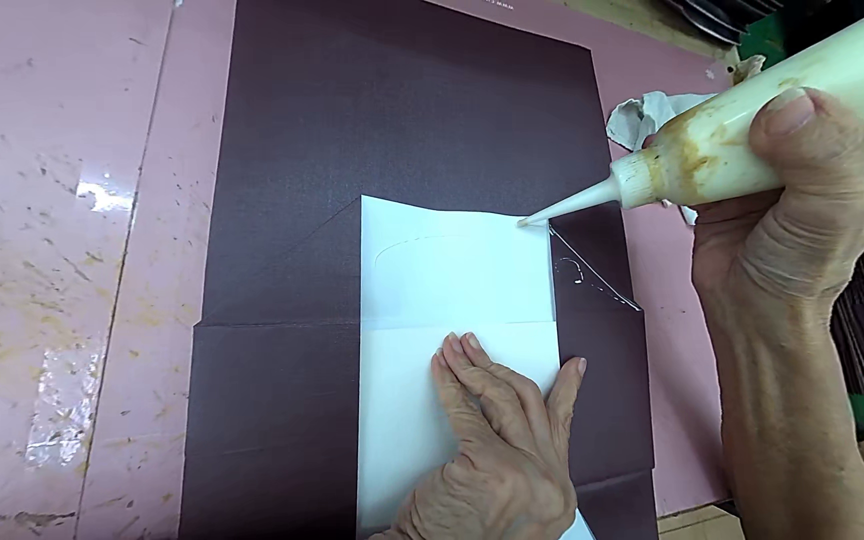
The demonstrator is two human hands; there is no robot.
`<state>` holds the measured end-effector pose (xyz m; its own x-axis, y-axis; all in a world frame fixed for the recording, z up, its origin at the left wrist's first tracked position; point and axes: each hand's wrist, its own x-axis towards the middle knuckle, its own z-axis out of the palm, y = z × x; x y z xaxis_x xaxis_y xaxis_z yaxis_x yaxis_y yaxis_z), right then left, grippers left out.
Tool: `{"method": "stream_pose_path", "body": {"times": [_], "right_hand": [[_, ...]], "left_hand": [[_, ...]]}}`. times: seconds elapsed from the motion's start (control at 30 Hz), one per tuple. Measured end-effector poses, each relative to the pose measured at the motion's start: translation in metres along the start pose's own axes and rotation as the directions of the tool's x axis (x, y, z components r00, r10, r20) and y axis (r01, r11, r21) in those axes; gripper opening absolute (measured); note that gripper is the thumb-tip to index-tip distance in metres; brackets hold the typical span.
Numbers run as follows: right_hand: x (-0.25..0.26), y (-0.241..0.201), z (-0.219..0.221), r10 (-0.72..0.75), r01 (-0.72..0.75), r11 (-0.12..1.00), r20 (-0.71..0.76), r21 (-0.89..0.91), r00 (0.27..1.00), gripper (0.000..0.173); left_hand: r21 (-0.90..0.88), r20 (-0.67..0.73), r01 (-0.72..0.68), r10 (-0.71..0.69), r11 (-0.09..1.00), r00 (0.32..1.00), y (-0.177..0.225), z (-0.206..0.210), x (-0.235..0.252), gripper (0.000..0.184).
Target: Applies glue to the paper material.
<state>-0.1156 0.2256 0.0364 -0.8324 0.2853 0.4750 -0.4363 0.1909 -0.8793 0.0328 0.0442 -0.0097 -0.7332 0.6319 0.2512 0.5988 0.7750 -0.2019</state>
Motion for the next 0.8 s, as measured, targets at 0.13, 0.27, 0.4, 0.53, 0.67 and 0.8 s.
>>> {"method": "stream_pose_path", "body": {"times": [0.13,0.27,0.4,0.53,0.67,0.8], "right_hand": [[-0.018,-0.01,0.006,0.087,-0.087,0.996,0.115,-0.007,0.99,0.031],[-0.021,-0.012,0.015,0.097,-0.101,0.995,0.151,0.016,0.984,0.031],[-0.009,-0.003,0.035,0.022,-0.027,0.997,0.063,0.068,0.998,0.036],[-0.01,-0.004,0.049,0.022,-0.029,0.996,0.086,0.089,0.996,0.035],[-0.011,-0.004,0.062,0.014,-0.027,0.992,0.11,0.12,0.994,0.032],[-0.013,-0.006,0.074,0.048,-0.067,0.989,0.14,0.134,0.989,0.028]], "left_hand": [[-0.001,-0.009,0.017,-0.017,1.0,1.0,0.0,-0.001,0.001,0.053],[-0.019,-0.001,0.016,-0.016,1.0,1.0,0.0,-0.002,0.001,0.051],[-0.038,0.026,-0.001,0.002,0.999,1.0,-0.001,-0.004,0.001,0.052],[-0.051,0.024,0.008,-0.007,0.999,1.0,-0.001,-0.004,0.001,0.052],[-0.055,0.005,0.017,-0.017,0.998,1.0,0.001,-0.003,0.001,0.051],[-0.03,0.033,-0.004,0.005,1.0,0.999,0.0,-0.005,0.001,0.052]]}}
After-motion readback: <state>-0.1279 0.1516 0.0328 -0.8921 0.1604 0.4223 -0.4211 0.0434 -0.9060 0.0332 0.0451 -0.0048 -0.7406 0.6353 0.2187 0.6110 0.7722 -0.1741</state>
